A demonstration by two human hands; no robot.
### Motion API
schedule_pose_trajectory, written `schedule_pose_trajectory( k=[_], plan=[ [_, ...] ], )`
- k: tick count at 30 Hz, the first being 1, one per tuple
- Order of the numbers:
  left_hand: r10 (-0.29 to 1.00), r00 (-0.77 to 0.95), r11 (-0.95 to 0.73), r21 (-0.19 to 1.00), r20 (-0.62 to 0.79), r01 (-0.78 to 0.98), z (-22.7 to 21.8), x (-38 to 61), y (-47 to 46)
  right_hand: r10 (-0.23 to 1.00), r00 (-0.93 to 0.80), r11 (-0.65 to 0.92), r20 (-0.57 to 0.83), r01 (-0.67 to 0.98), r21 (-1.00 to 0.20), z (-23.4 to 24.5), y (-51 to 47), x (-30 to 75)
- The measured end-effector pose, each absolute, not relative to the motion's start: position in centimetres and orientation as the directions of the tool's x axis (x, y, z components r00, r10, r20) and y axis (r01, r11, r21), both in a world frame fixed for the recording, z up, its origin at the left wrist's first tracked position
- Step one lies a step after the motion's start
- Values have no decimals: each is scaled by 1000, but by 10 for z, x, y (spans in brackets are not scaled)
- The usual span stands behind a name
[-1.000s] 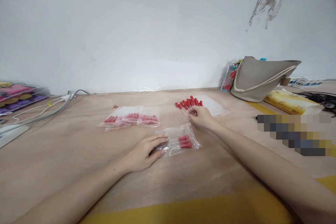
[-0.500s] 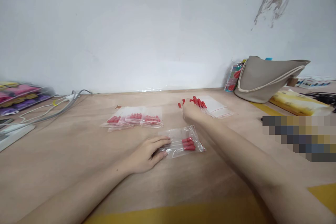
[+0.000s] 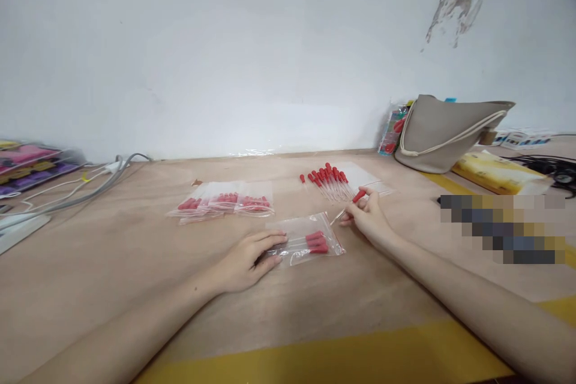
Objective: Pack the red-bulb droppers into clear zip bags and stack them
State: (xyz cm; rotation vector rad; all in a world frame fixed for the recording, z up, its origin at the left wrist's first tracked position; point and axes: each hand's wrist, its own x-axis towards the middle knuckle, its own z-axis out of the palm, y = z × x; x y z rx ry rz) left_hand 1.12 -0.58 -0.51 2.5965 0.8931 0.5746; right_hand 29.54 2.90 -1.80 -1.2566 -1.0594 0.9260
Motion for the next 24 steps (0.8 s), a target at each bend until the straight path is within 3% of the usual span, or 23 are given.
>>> schedule_pose_trajectory(
  k=[8,18,24],
  plan=[
    [644,721,-744,428,255,513,-3,12,-7,997,69,-30,-44,-187,-982,-21,18,290],
    [658,709,-731,441,252,522,-4,11,-9,966,-259,36,-21,215,-976,-21,18,306],
    [648,717,-742,423,256,519,-4,12,-8,964,-242,175,108,276,-945,-28,26,295]
  ],
)
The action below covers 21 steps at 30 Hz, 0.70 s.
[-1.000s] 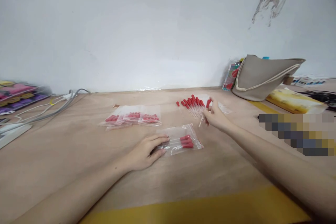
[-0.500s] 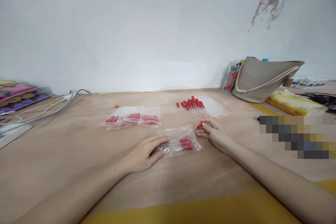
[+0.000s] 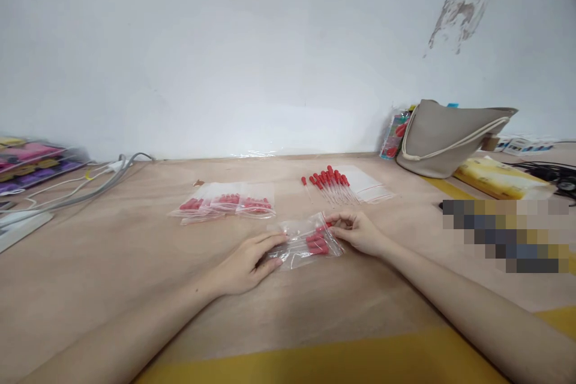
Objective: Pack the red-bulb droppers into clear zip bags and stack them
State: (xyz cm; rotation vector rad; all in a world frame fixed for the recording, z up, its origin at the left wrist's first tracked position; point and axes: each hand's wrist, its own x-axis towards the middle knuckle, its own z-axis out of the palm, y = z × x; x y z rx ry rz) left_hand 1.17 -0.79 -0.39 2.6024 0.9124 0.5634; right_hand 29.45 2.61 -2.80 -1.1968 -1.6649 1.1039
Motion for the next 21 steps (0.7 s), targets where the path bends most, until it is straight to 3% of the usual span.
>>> schedule_pose_trajectory(
  k=[14,17,21],
  plan=[
    [635,730,-756,397,253,520,-2,12,-8,942,-332,65,44,52,-997,-22,17,277],
    [625,735,-764,399,262,507,-3,12,-7,955,-290,115,68,148,-982,-18,20,282],
    [623,734,-766,401,269,503,-5,11,-7,972,-111,237,209,473,-849,-10,38,288]
  ],
)
